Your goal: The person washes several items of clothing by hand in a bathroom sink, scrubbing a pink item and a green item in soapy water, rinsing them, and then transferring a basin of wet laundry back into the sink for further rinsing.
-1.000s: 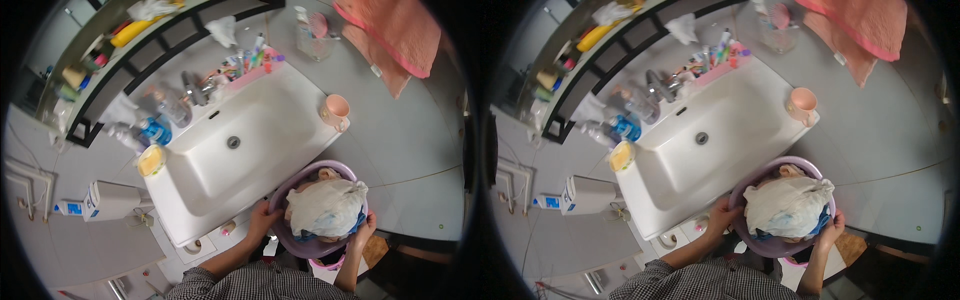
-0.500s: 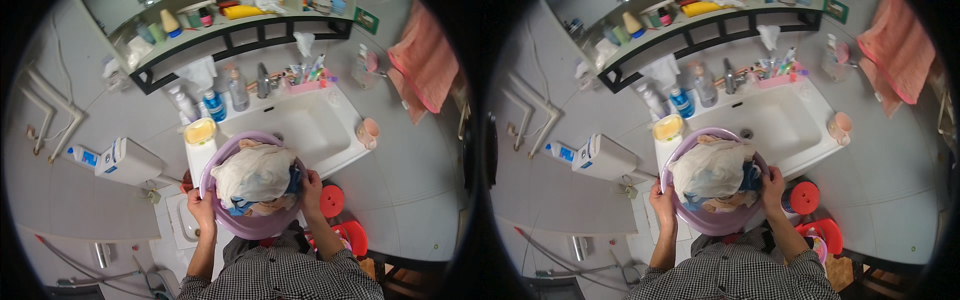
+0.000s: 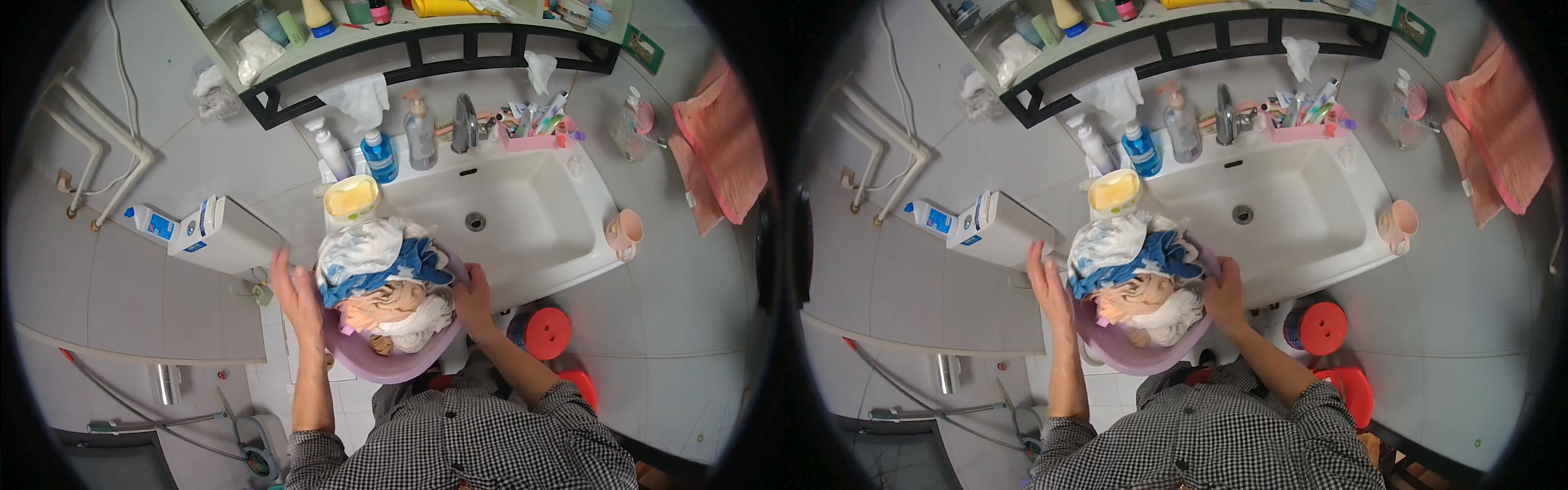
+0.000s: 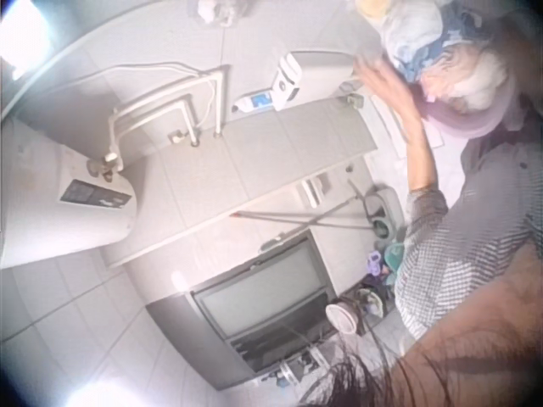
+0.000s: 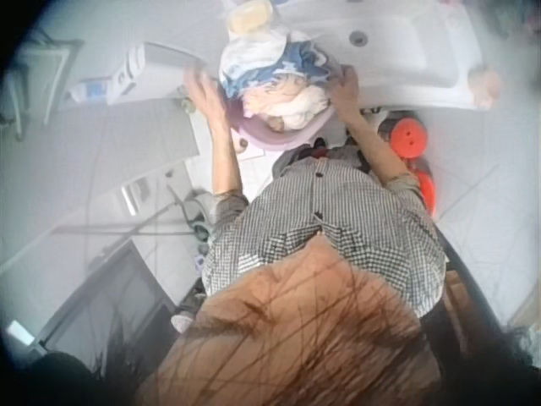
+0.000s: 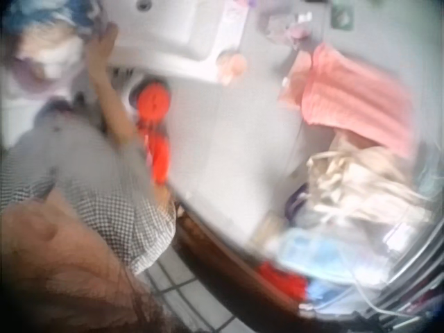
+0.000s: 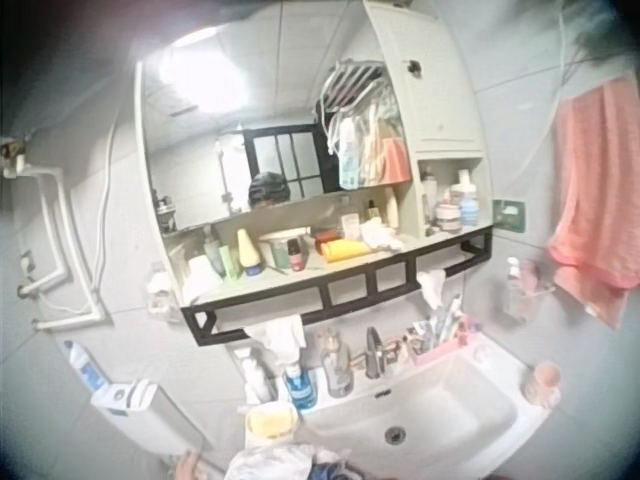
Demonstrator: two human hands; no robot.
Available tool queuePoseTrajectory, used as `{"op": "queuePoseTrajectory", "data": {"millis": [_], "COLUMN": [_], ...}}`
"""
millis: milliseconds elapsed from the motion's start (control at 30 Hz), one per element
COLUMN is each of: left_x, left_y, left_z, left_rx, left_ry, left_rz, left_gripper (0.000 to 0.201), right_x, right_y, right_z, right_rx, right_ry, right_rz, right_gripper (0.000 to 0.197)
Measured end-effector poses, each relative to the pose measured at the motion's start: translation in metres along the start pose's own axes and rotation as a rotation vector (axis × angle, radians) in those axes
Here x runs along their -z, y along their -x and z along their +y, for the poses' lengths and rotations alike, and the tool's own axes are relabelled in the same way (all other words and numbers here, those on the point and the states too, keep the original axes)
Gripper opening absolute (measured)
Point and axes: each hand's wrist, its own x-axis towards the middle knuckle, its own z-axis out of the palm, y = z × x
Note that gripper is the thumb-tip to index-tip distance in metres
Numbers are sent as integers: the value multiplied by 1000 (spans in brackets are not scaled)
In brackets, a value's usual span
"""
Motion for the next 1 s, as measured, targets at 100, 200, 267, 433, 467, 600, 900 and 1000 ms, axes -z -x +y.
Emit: {"op": "queuePoseTrajectory", "data": {"millis": [100,200,267,433,467,600,900,1000], "left_x": [-13,-30,-27,-31,-34,-37,-33,-35], "left_y": [-15,-2,3,20,22,25,32,34], "left_z": [46,53,48,33,32,24,10,10], "left_rx": [-297,-456,-371,-413,-402,-443,-402,-391], "left_ry": [-304,-600,-577,-604,-610,-602,-578,-606], "left_rz": [-362,-559,-505,-290,-288,-218,-134,-118], "left_gripper": [45,52,50,40,40,36,37,37], "right_x": [-7,-12,5,55,62,64,46,47], "right_y": [2,-10,-22,-105,-126,-181,-198,-198], "right_z": [-3,32,34,57,70,137,160,158], "right_rx": [2,106,25,37,52,213,374,394], "right_ry": [0,-160,-243,428,577,1014,1202,1207], "right_rz": [-33,-110,-217,-466,-513,-589,-631,-613], "right_gripper": [24,21,20,31,32,42,54,56]}}
